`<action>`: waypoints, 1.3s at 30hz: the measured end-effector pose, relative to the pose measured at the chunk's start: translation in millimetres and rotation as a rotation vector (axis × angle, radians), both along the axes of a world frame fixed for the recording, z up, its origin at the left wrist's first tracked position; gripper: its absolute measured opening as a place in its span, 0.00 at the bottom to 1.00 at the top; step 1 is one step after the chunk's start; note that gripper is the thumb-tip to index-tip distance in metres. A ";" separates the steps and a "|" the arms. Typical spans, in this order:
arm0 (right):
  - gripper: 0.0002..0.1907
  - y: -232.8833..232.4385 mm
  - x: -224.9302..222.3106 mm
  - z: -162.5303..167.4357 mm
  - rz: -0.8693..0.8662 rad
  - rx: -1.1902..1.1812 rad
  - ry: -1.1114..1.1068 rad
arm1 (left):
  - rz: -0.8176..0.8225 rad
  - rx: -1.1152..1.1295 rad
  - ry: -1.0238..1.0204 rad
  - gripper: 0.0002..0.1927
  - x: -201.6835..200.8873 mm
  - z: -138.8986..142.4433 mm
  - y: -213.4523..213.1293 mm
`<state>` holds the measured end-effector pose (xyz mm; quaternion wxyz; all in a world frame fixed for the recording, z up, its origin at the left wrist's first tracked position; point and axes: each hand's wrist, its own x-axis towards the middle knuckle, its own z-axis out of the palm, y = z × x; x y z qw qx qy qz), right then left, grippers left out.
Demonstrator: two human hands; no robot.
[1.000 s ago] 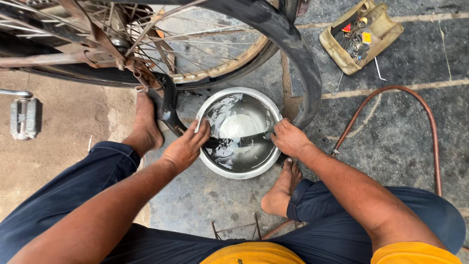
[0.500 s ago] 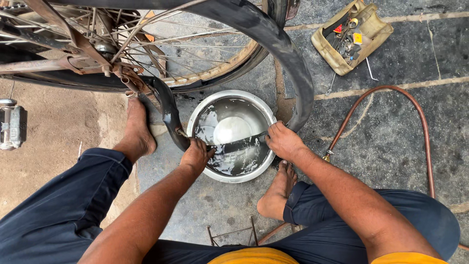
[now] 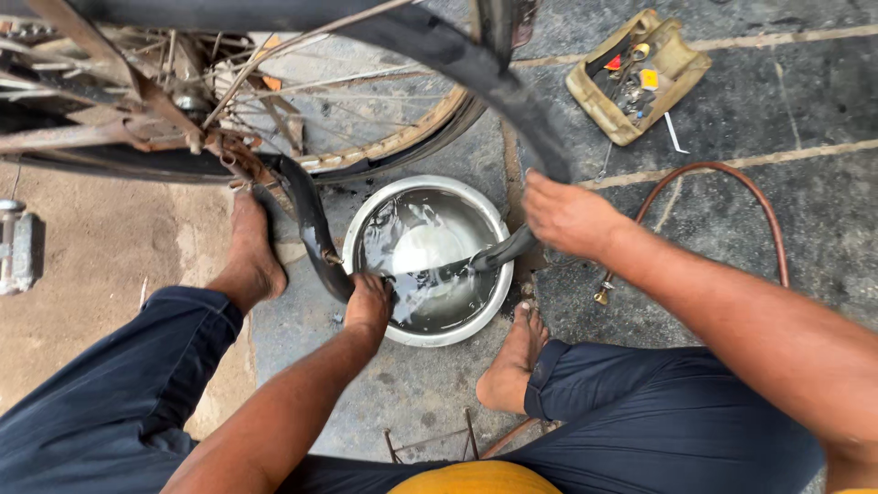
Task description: The person is repairing a bicycle tire. They repeatedly submerge the inner tube into a metal bowl of water to locate air leaks by observing bubbles. After identifying the leak, they apply a patch to the inner tube.
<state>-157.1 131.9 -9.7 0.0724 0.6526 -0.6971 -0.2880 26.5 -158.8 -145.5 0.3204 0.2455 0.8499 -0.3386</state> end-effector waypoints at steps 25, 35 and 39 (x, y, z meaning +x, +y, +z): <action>0.12 -109.3 -29.2 -174.3 0.063 -0.123 0.011 | -0.046 -0.029 -0.362 0.29 -5.5 182.3 -35.6; 0.13 -119.2 -28.3 -182.8 0.067 -0.040 0.023 | -0.026 -0.013 -0.451 0.28 -22.8 194.1 -36.4; 0.14 -116.1 -30.3 -183.2 0.052 -0.105 0.037 | 0.015 -0.009 -0.409 0.26 -26.2 199.4 -35.1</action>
